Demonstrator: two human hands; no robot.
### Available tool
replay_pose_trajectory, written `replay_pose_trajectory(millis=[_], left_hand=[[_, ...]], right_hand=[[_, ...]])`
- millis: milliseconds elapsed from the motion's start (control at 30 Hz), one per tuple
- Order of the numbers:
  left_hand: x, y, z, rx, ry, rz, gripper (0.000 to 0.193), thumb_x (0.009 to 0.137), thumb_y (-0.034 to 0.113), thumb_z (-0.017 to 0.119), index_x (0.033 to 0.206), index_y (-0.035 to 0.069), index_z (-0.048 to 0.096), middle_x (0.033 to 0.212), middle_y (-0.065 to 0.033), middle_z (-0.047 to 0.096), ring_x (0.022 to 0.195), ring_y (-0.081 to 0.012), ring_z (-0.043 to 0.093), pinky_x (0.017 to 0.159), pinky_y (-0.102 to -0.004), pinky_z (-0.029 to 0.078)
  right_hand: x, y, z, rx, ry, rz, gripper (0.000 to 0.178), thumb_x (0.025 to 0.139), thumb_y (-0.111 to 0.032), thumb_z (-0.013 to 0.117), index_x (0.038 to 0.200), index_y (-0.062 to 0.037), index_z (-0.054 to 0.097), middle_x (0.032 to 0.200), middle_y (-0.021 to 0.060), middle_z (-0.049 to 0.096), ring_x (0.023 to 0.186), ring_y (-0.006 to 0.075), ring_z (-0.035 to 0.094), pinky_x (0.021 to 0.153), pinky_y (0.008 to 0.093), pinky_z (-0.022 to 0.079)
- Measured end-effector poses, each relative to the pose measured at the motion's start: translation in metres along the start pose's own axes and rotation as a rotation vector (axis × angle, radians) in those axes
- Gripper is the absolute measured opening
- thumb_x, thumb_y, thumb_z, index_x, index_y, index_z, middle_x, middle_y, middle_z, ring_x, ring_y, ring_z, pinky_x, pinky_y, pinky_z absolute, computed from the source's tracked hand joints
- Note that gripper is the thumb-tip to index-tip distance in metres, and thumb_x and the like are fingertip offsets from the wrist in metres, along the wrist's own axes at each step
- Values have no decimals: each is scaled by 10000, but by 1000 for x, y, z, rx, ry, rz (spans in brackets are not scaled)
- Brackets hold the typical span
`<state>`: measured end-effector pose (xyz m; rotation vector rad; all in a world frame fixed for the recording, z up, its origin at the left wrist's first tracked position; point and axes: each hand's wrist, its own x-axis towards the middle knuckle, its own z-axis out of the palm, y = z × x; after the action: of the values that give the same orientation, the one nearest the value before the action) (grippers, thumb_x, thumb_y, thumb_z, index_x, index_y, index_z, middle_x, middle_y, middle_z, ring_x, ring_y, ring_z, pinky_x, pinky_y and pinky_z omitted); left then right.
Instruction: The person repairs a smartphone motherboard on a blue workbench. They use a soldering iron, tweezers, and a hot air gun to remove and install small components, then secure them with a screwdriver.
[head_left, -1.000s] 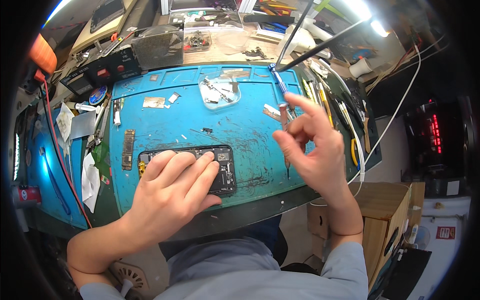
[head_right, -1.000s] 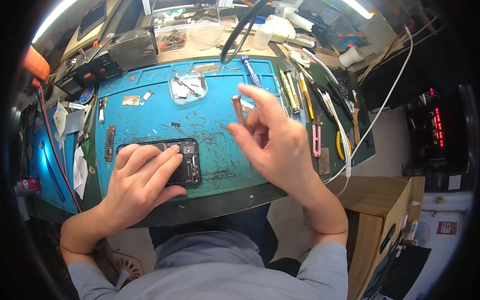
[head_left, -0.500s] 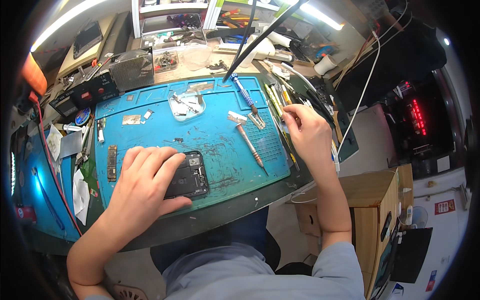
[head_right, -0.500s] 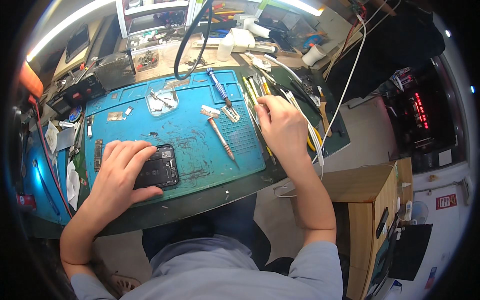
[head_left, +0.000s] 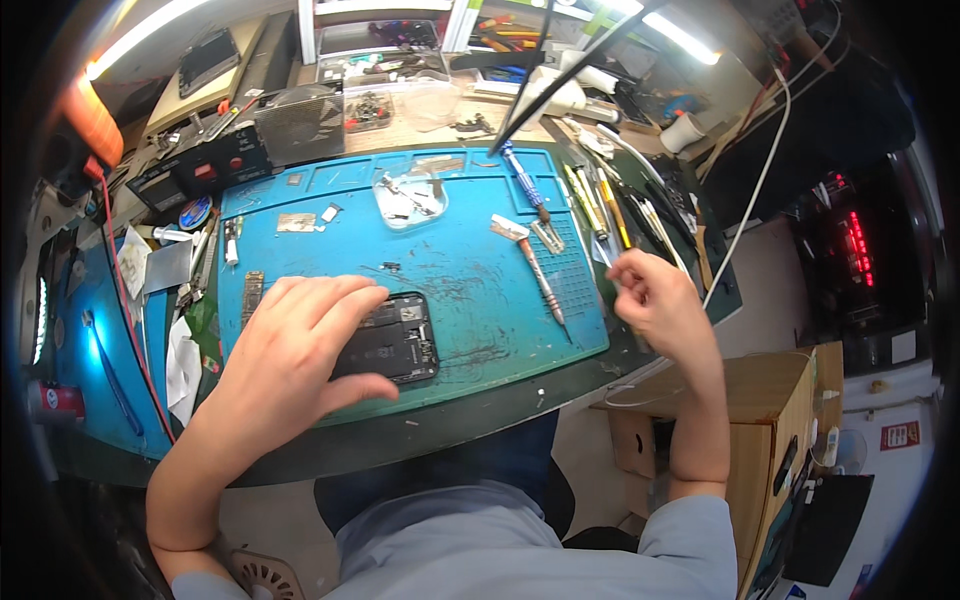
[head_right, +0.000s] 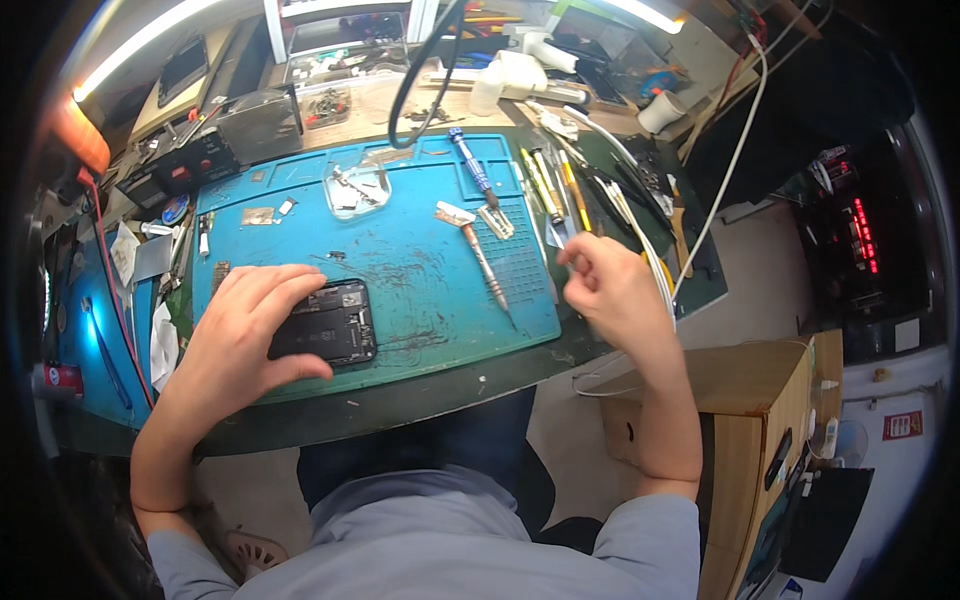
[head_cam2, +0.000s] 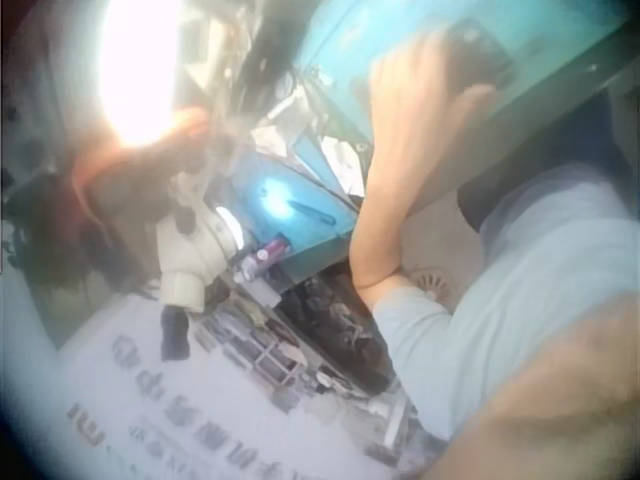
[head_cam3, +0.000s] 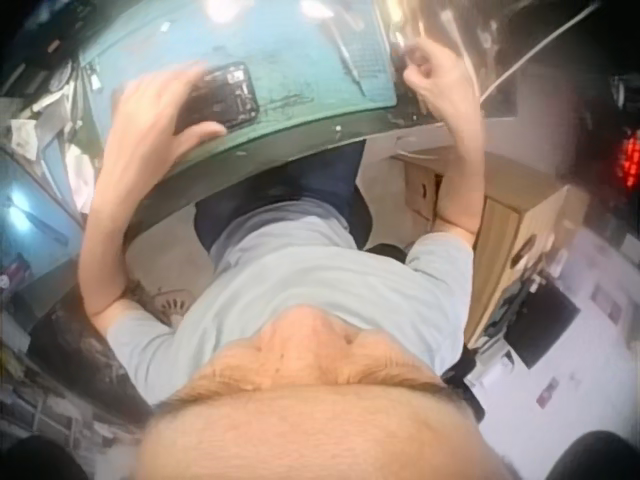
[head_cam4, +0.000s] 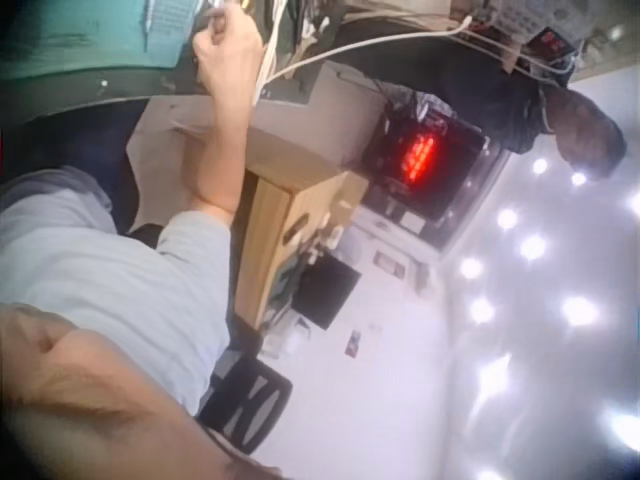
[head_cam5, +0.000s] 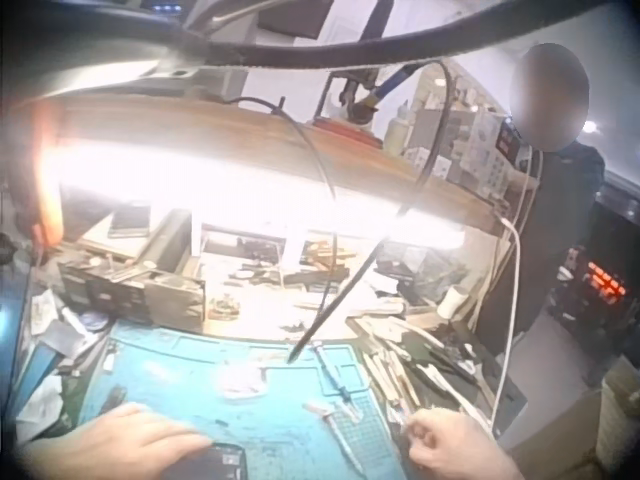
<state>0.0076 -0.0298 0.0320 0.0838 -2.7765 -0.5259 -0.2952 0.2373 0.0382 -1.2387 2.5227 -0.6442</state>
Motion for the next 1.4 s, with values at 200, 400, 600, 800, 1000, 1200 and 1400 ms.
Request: replay_pose_trajectory(millis=[200,400,600,800,1000,1200,1400], left_hand=[[-3,-19,7,17,155,-20,412,851,108,830,1216,16,665,1142,-121,703,1055,-320,670,928,-429,512],[-5,-21,5,-78,211,-78,177,853,-35,777,1020,-3,725,940,-119,686,845,-307,656,757,-401,531],[-6,-19,3,-67,244,-81,128,903,39,773,1012,44,705,831,-83,645,761,-287,632,705,-403,481],[-7,-20,-1,-27,213,-107,189,884,30,788,1067,32,743,769,-88,657,688,-281,599,656,-397,447],[-4,-25,-2,70,242,-48,244,849,57,826,1072,32,731,801,-74,680,686,-267,618,643,-390,455],[-4,-22,-4,55,261,-28,285,809,42,841,1069,22,726,813,-59,688,703,-244,639,654,-388,461],[-3,-23,-3,48,253,-28,293,796,41,843,1062,22,724,814,-53,682,707,-241,643,665,-387,467]], right_hand=[[-15,6,7,-96,83,-25,98,881,4,686,970,-6,725,858,100,613,683,190,636,647,332,511],[-19,-3,11,-101,126,-21,201,896,48,649,1056,-20,749,917,80,608,712,150,603,653,287,496],[-14,-3,-2,1299,-209,-26,354,970,-105,570,1257,83,661,878,118,624,625,98,594,453,198,452],[0,-70,49,1377,-524,7,286,977,8,657,1259,23,614,1095,177,721,769,156,712,591,250,584],[18,-80,79,664,-223,-487,240,970,-56,787,1183,20,709,996,118,760,823,162,742,702,284,584],[25,-77,89,640,-194,-571,285,952,-29,799,1222,43,740,1022,178,791,906,221,783,769,330,634],[32,-82,90,579,-176,-673,251,895,9,826,1139,43,781,1019,178,787,894,261,784,775,339,636]])
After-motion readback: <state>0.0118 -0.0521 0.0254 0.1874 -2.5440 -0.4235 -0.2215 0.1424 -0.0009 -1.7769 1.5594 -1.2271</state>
